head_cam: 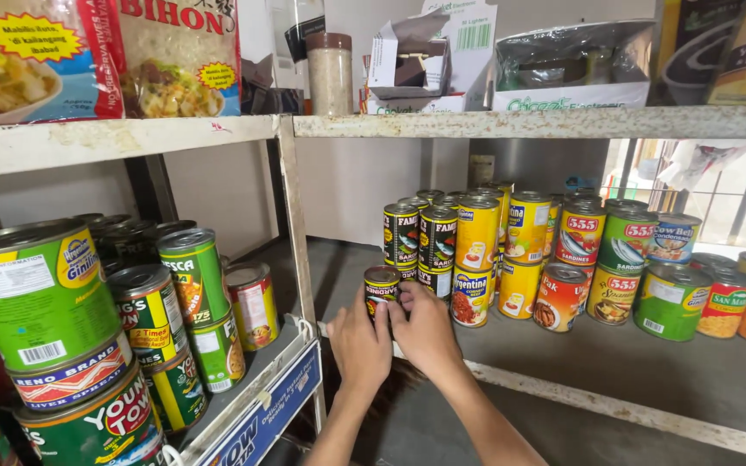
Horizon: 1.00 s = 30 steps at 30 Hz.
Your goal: Organizing various canned food items on retail shelves.
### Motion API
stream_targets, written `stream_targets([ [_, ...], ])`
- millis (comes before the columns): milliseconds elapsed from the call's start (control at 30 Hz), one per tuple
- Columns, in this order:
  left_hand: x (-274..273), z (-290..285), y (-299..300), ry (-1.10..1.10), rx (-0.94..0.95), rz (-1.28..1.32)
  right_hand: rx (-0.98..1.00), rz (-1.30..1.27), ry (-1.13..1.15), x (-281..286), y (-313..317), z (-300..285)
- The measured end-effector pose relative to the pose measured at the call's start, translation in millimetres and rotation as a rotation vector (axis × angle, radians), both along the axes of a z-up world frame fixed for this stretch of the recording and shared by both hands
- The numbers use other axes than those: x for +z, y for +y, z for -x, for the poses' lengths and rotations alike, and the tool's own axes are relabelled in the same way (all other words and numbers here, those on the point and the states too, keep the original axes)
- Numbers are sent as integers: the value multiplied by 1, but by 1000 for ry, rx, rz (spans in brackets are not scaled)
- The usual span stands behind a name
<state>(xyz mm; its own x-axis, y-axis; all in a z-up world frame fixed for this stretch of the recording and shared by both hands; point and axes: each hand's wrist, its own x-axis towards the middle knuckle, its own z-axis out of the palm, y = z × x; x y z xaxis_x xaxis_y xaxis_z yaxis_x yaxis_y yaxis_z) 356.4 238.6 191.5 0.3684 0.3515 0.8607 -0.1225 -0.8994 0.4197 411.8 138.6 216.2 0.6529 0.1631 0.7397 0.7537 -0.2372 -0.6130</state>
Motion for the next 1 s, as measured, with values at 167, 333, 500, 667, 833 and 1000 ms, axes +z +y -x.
stream_targets([
  [167,1,-4,0,6,-10,17,0,18,-61,7,-6,14],
  [333,2,10,-2,-40,-19,46,9,-2,-201,7,-17,38],
  [500,13,56,-20,-62,-65,53,171,-150,-192,-4,-29,58],
  [667,1,102,-44,-101,-107,73,252,-208,-186,-24,-50,97],
  [833,-20,166,-73,-89,-122,134,352,-243,-100,-54,-68,146],
  [1000,-62,223,-88,-77,-52,192,429,-208,-89,-93,-80,196],
])
